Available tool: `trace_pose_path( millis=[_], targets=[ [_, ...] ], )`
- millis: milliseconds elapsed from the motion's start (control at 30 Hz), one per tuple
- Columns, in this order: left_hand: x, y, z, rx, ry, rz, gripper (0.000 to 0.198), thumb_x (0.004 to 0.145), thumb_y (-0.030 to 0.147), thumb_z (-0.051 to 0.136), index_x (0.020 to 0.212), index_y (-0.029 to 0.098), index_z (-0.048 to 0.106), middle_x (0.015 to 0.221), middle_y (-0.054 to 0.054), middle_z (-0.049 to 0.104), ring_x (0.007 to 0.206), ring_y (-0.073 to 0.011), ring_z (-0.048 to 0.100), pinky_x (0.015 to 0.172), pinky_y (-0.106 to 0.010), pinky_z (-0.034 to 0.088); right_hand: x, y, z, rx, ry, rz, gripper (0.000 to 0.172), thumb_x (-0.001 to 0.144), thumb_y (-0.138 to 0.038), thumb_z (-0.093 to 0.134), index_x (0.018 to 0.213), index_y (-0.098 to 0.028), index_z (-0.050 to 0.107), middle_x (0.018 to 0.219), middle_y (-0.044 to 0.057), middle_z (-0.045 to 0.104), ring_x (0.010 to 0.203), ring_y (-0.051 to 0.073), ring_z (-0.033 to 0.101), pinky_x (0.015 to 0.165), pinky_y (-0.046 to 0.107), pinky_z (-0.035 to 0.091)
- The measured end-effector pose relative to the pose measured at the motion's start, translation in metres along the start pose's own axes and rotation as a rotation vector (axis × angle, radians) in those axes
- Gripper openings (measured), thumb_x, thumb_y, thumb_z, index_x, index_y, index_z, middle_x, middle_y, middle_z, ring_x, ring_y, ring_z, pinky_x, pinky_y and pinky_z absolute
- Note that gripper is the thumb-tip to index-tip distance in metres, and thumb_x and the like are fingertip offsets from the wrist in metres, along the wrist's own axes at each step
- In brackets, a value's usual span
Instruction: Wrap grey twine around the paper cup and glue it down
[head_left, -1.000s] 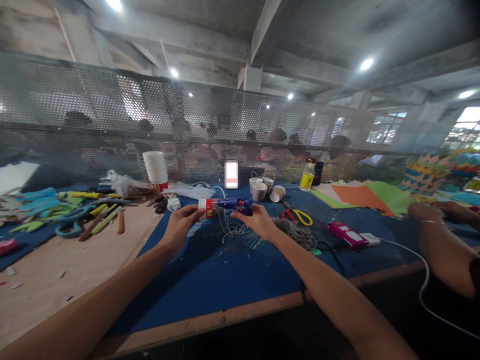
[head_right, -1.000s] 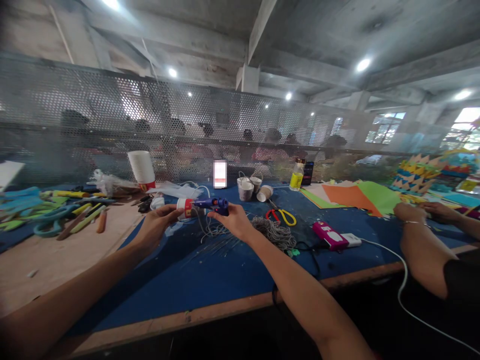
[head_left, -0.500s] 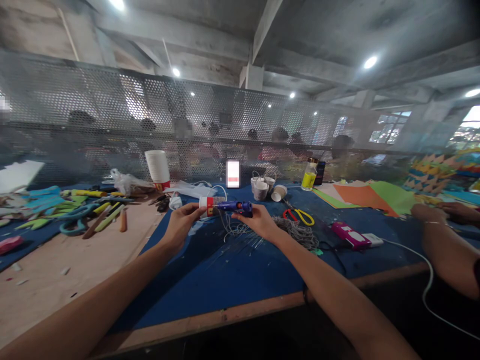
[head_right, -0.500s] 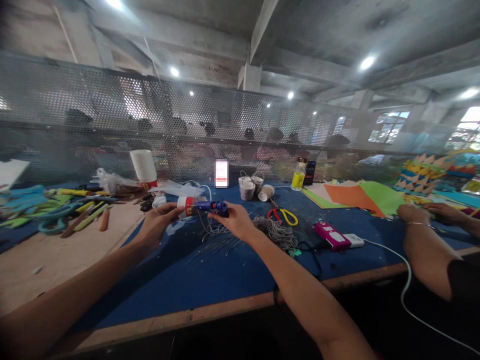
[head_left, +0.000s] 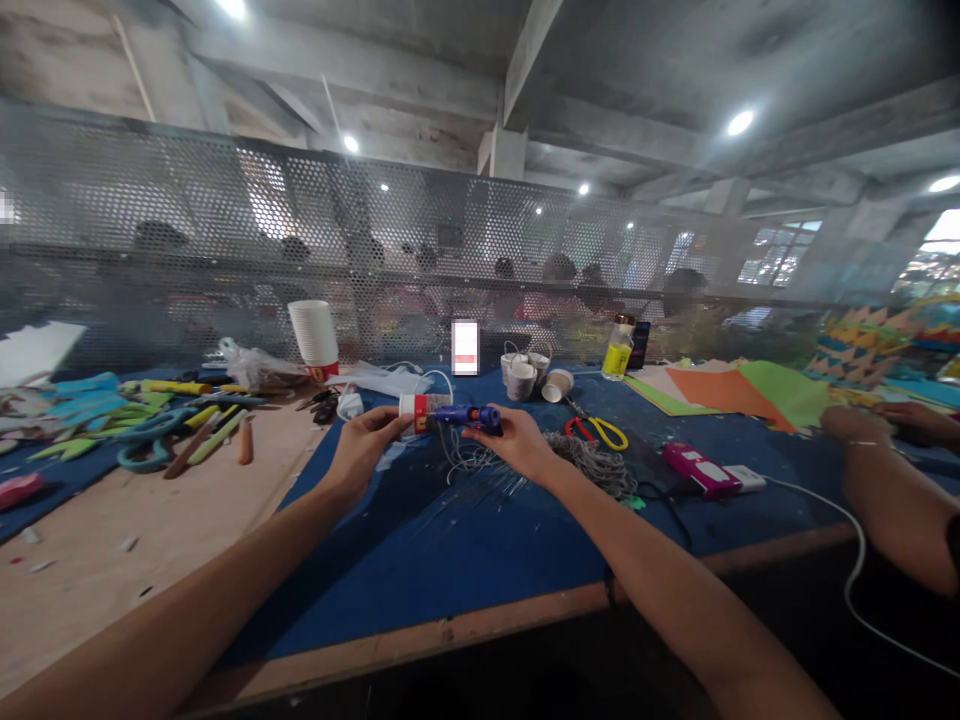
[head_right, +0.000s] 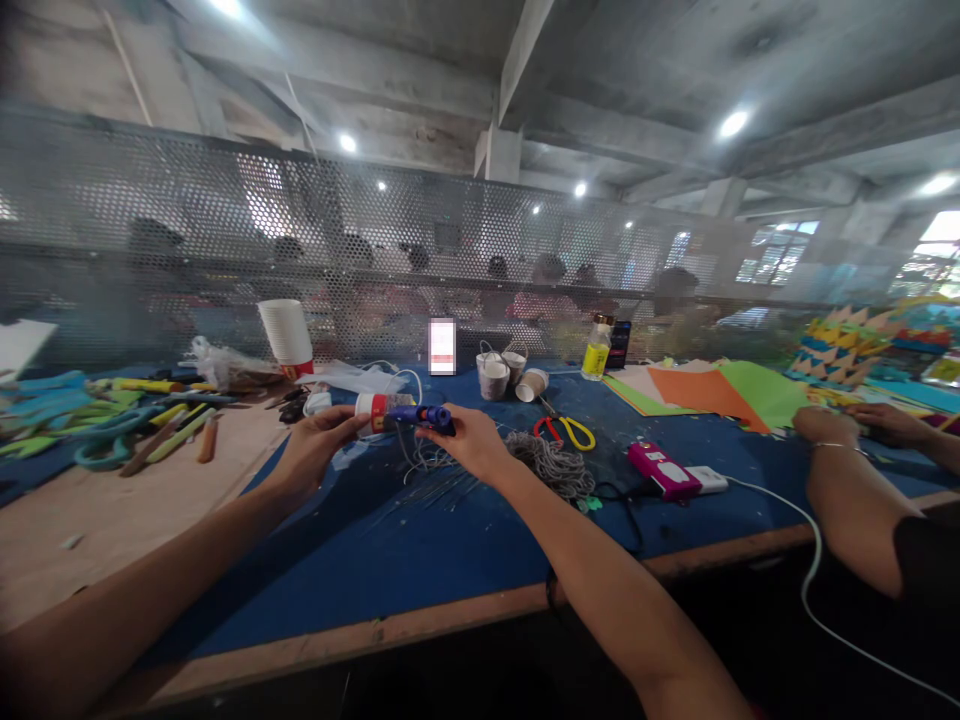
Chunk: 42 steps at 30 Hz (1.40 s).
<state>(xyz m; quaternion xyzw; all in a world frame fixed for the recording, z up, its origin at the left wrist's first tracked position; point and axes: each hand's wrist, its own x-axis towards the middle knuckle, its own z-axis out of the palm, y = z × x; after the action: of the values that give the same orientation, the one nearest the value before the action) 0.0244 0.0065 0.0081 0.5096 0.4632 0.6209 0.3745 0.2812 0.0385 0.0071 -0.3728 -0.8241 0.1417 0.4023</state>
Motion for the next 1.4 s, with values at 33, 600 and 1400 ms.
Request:
trace_pose_path(
  millis=[33, 600, 1400],
  targets=[
    [-0.0002, 0.0006, 0.0004, 0.001, 0.000, 0.002, 0.036, 0.063, 0.050, 0.092, 0.081, 0.020, 0.082, 0.074, -0.002, 0.074, 0.065, -0.0147, 0.054, 0.062, -0.026, 0.040, 0.0000, 0.0002, 0.0001, 0.011, 0.001, 0.000, 0.040, 0.092, -0.061, 0.065, 0.089, -0.022, 0.071, 0.079, 0.003, 0.070, 0.077, 0.022, 0.065, 0.067, 0.029, 0.046],
    [-0.0013, 0.0027, 0.0015, -0.002, 0.002, 0.001, 0.038, 0.060, 0.051, 0.091, 0.080, 0.021, 0.082, 0.077, -0.004, 0.077, 0.066, -0.0172, 0.058, 0.063, -0.028, 0.042, -0.0009, -0.0080, -0.0069, -0.088, -0.014, 0.002, 0.047, 0.093, -0.066, 0.061, 0.079, -0.022, 0.061, 0.071, 0.001, 0.063, 0.065, 0.017, 0.054, 0.060, 0.026, 0.030],
    [-0.0011, 0.0019, 0.0011, 0.024, -0.010, 0.009, 0.035, 0.065, 0.049, 0.090, 0.082, 0.020, 0.082, 0.077, -0.003, 0.076, 0.068, -0.0163, 0.057, 0.065, -0.027, 0.041, -0.0005, -0.0070, -0.0077, -0.177, -0.021, 0.009, 0.047, 0.095, -0.067, 0.059, 0.081, -0.023, 0.060, 0.072, 0.001, 0.065, 0.066, 0.018, 0.057, 0.060, 0.026, 0.028]
  ],
)
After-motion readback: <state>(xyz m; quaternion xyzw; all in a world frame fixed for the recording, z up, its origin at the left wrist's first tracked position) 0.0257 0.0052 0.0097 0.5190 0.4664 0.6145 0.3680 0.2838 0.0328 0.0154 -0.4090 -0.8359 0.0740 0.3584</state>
